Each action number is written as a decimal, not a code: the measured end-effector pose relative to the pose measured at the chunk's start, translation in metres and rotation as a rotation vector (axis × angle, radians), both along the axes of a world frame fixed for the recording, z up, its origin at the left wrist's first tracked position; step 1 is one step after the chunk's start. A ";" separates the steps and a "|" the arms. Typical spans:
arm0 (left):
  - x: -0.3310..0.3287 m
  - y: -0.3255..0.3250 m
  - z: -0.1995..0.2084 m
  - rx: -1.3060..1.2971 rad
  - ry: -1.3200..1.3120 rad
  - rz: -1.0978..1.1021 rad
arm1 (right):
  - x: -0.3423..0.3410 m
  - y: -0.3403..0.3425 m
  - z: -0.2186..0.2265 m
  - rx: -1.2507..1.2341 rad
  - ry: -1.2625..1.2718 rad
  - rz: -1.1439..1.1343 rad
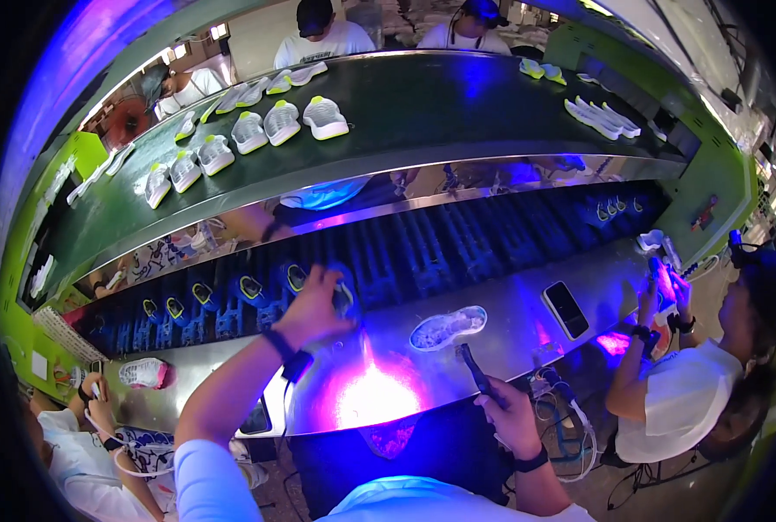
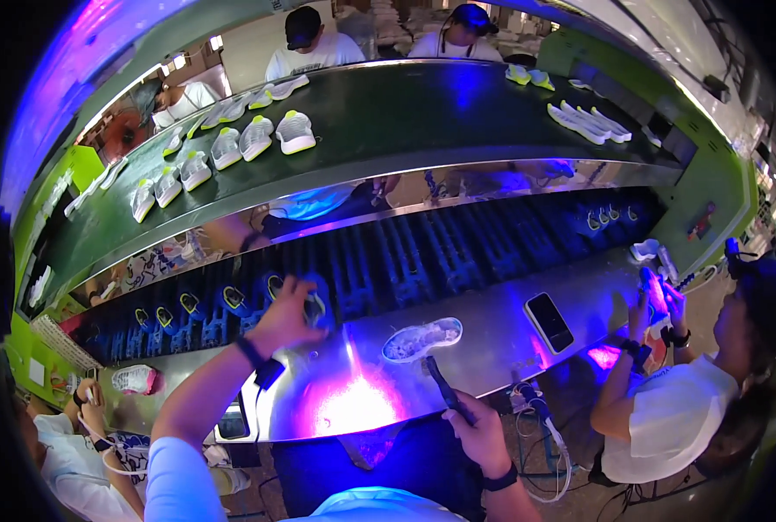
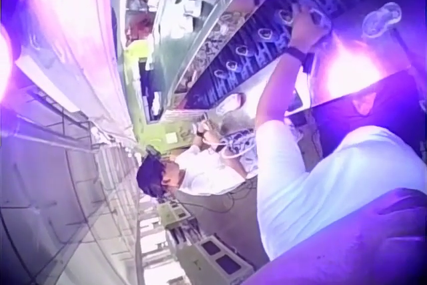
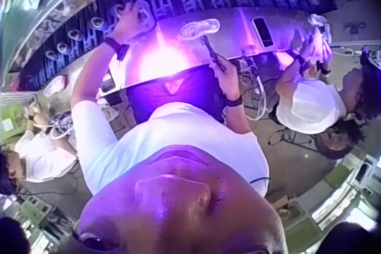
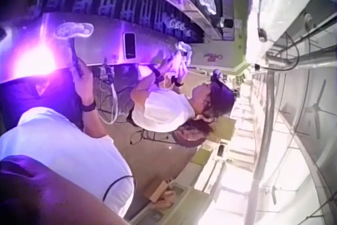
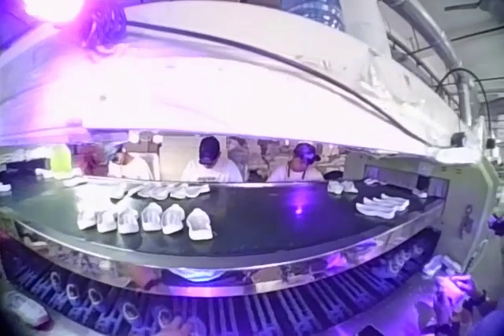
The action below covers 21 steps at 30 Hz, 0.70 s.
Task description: Applying adhesive or coating to shoe components using a specialized tool on a factory production line.
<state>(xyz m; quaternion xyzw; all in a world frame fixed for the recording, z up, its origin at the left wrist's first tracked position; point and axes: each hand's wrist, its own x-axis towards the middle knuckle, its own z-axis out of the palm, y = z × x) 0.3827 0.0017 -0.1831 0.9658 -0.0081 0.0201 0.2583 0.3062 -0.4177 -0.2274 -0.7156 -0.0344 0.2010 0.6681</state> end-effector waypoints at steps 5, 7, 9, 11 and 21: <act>-0.133 -0.032 -0.007 0.118 0.048 -0.444 | -0.003 0.015 0.000 0.003 -0.012 0.023; -0.156 -0.044 -0.003 0.194 -0.010 -0.379 | -0.001 0.026 0.012 -0.002 -0.035 0.053; -0.163 -0.063 0.006 0.322 0.006 -0.152 | 0.003 0.031 0.005 -0.036 -0.197 0.049; -0.160 -0.078 -0.002 0.409 0.159 0.083 | 0.005 0.039 0.014 -0.072 -0.263 0.018; -0.182 -0.071 -0.035 -1.043 -0.012 0.378 | -0.028 0.029 0.050 -0.018 -0.265 0.060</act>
